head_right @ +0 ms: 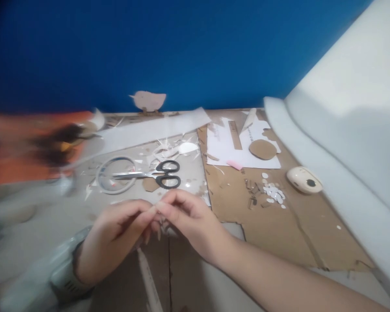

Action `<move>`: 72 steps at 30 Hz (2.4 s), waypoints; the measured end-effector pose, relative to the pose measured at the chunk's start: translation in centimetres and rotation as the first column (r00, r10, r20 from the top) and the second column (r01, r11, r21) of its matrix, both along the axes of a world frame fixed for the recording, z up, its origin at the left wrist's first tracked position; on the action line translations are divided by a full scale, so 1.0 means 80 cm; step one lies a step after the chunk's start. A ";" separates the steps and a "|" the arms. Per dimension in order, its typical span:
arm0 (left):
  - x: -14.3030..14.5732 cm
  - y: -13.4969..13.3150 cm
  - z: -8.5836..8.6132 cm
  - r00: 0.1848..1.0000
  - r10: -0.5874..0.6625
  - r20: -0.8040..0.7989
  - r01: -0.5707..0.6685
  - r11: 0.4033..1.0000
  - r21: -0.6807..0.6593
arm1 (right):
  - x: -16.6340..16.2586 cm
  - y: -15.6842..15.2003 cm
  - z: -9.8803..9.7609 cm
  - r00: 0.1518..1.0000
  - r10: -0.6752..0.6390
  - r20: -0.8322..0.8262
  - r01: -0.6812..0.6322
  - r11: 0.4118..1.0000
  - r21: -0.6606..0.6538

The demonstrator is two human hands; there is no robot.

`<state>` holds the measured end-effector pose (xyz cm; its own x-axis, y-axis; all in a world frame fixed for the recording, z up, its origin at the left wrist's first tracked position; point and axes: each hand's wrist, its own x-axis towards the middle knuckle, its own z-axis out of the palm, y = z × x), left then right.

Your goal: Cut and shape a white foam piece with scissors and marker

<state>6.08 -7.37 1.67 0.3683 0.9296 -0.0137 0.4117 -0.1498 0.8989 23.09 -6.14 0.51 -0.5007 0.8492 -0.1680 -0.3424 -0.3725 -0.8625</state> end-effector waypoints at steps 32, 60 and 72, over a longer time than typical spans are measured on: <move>0.002 0.001 -0.005 0.999 0.013 0.038 -0.012 1.000 -0.026 | -0.007 -0.005 -0.004 0.997 -0.070 0.027 0.071 0.996 -0.044; 0.005 0.004 -0.006 0.963 0.090 0.252 -0.014 0.957 -0.289 | -0.009 -0.007 -0.004 0.979 -0.157 0.127 0.159 0.987 -0.003; 0.006 0.004 -0.008 0.958 0.163 0.238 -0.094 0.957 -0.276 | -0.004 -0.006 0.005 0.894 -0.291 0.340 0.227 0.950 0.216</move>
<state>6.56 -7.03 1.01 0.2693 0.9458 -0.1818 0.1631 0.1413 0.9764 22.80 -6.65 0.95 -0.1900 0.9717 -0.1406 -0.0579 -0.1541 -0.9864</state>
